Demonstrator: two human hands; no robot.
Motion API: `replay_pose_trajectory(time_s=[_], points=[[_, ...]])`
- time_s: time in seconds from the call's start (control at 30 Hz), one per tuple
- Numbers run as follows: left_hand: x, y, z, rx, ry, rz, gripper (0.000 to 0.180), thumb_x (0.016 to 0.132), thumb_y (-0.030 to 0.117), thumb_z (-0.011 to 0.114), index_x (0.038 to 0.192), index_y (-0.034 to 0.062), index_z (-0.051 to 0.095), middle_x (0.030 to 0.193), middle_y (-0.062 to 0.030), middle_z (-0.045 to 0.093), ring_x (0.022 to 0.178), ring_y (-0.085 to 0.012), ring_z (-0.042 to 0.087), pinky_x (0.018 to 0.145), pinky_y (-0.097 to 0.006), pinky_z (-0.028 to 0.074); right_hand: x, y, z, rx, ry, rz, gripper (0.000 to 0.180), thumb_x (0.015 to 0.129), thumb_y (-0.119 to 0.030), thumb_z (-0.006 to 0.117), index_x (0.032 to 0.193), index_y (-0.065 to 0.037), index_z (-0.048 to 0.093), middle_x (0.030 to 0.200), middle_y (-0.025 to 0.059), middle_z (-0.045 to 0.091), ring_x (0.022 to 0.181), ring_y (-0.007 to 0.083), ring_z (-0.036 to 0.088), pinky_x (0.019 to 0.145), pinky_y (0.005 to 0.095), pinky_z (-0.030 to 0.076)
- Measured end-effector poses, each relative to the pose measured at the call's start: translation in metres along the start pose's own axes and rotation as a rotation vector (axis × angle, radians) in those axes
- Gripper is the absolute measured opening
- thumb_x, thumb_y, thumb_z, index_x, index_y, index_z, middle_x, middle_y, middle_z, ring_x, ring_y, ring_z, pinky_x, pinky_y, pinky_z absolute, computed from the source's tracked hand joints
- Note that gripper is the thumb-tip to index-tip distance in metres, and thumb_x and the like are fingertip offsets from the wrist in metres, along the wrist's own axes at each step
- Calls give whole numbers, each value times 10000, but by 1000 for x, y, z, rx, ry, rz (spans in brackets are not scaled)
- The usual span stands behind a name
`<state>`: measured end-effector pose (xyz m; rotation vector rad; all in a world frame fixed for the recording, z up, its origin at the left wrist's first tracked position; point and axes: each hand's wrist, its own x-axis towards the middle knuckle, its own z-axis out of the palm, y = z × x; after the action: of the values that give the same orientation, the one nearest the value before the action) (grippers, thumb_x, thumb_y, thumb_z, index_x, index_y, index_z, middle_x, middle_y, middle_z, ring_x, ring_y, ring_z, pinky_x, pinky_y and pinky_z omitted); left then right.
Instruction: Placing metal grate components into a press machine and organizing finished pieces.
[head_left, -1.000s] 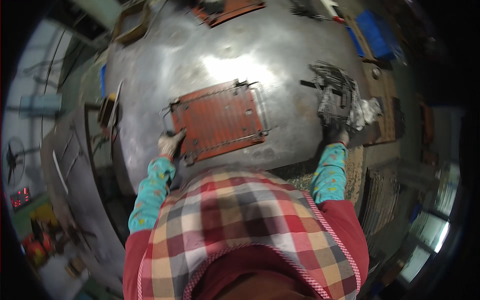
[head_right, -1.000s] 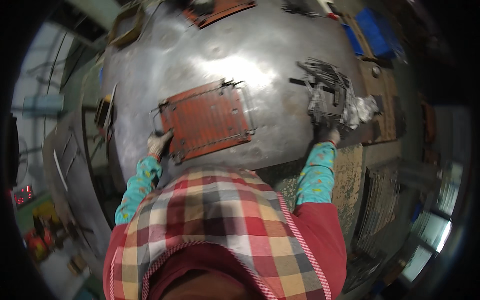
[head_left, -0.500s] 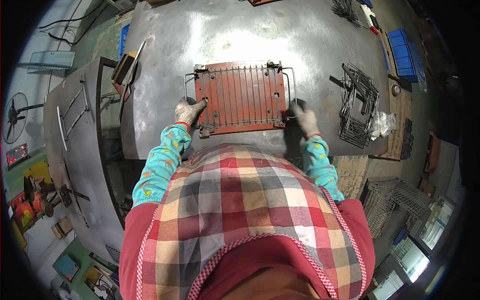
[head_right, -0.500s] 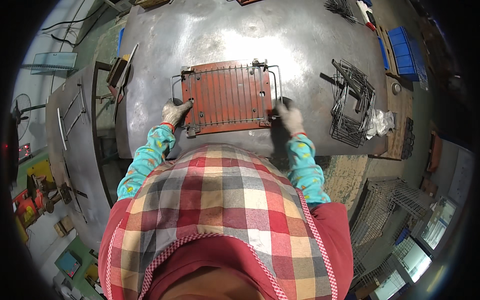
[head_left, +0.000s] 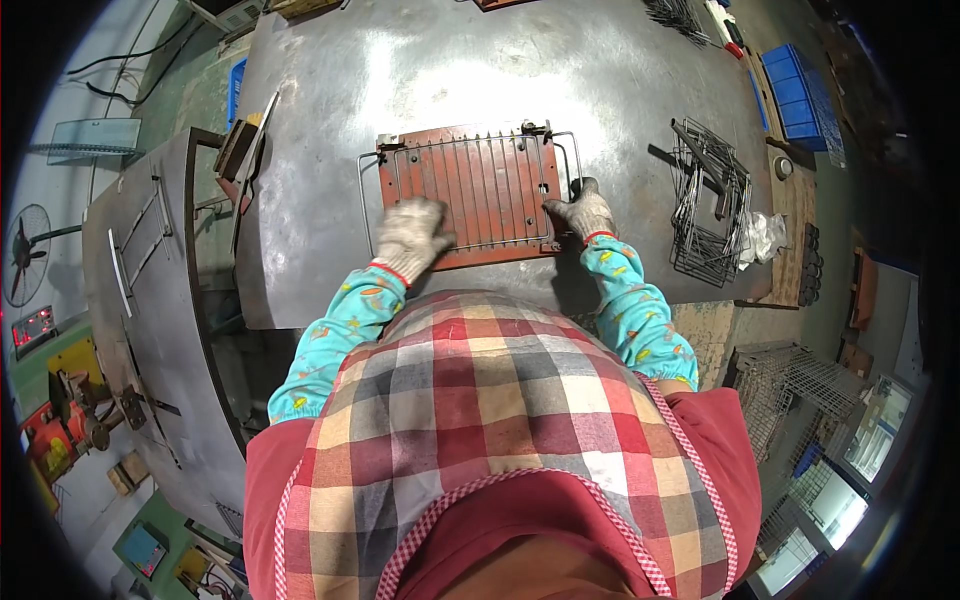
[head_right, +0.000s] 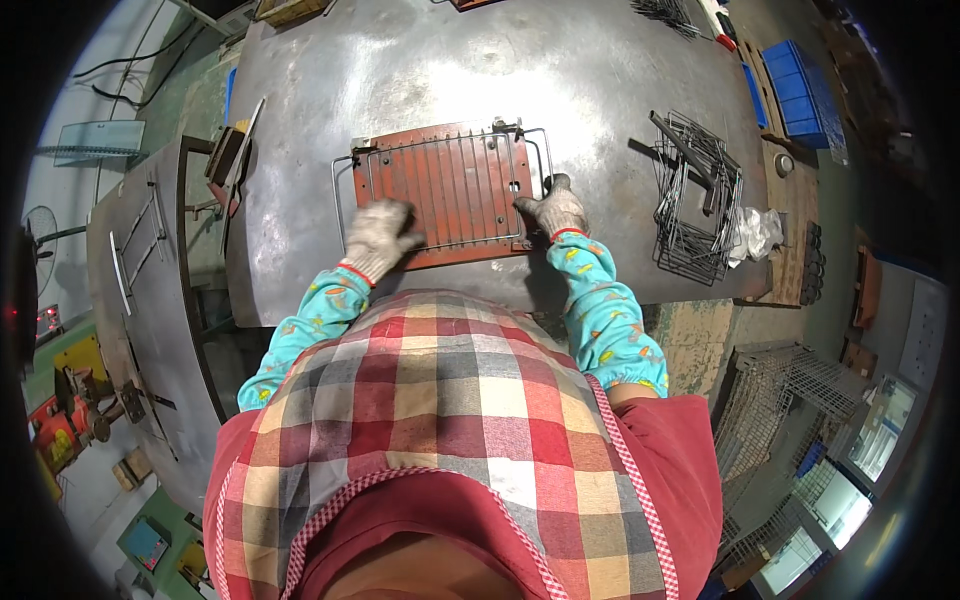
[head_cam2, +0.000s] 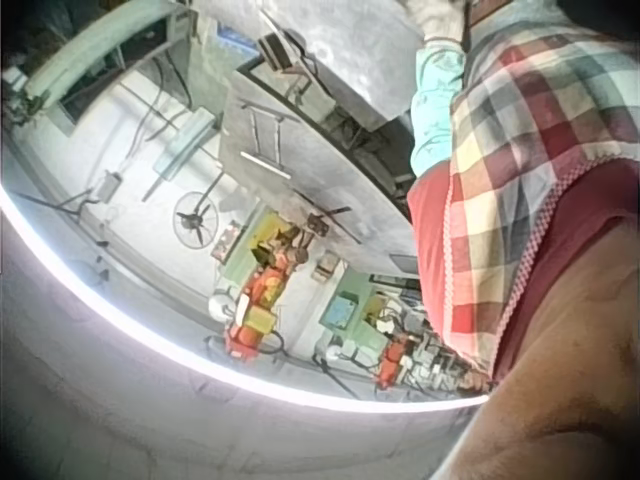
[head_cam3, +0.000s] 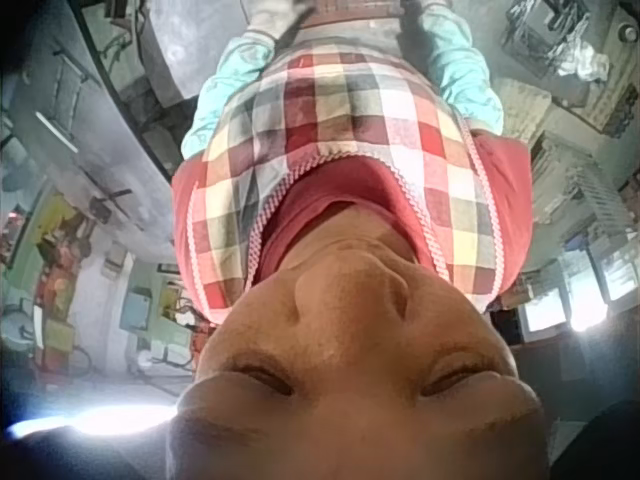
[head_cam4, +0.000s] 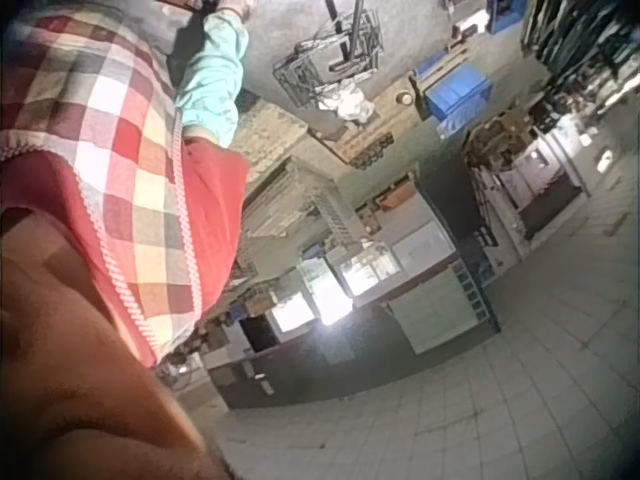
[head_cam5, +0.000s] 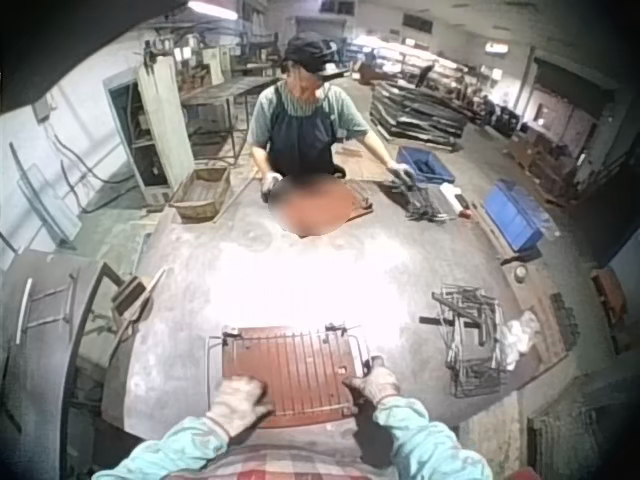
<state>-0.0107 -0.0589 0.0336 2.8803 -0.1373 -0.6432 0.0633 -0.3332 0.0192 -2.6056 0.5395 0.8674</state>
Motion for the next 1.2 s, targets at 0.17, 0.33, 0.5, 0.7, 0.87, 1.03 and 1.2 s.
replay_pose_trajectory(time_s=[0.17,0.33,0.5,0.7,0.87,1.03,1.2], points=[[23,14,14,-116,-259,48,496,701,499,692,973,93,602,983,-121,603,937,-302,599,769,-418,489,-9,-1,-5,60,-5,-18,909,697,-389,770,1365,-52,255,1237,246,525,1120,379,543,965,462,434],[31,19,16,-151,-274,-12,449,627,406,751,885,69,603,878,-138,637,844,-318,617,704,-430,489,-3,-5,-2,36,121,-121,929,706,-392,763,1371,-12,237,1183,261,557,1084,378,567,937,452,452],[33,21,12,-232,-287,-70,362,616,370,736,767,75,589,707,-128,612,724,-305,608,637,-424,471,9,-23,-14,-67,10,-32,881,694,-432,759,1275,70,326,1057,283,602,988,364,619,856,444,504],[28,22,9,-236,-208,-60,353,620,367,735,764,78,591,728,-127,621,725,-298,610,644,-413,472,13,-24,-8,-3,98,-18,834,709,-410,746,1266,57,340,1072,279,599,1007,367,612,874,448,496],[16,11,34,-257,-5,29,367,684,395,718,858,89,614,851,-124,622,852,-293,606,743,-410,478,10,-25,-13,33,35,-34,794,710,-390,749,1259,22,351,1171,272,555,1091,387,561,931,475,458],[4,-20,1,-118,411,-207,553,686,323,734,1169,135,540,1069,-149,564,1031,-340,546,827,-455,479,14,-24,-11,-10,40,16,811,706,-418,753,1260,11,344,1178,264,553,1093,379,562,940,472,449],[16,-41,-11,-346,397,-426,717,673,207,744,1300,161,400,1163,-205,444,1065,-404,508,870,-468,475,18,-32,-17,-48,35,-2,786,736,-443,725,1258,7,347,1180,260,552,1087,382,564,927,490,464]])
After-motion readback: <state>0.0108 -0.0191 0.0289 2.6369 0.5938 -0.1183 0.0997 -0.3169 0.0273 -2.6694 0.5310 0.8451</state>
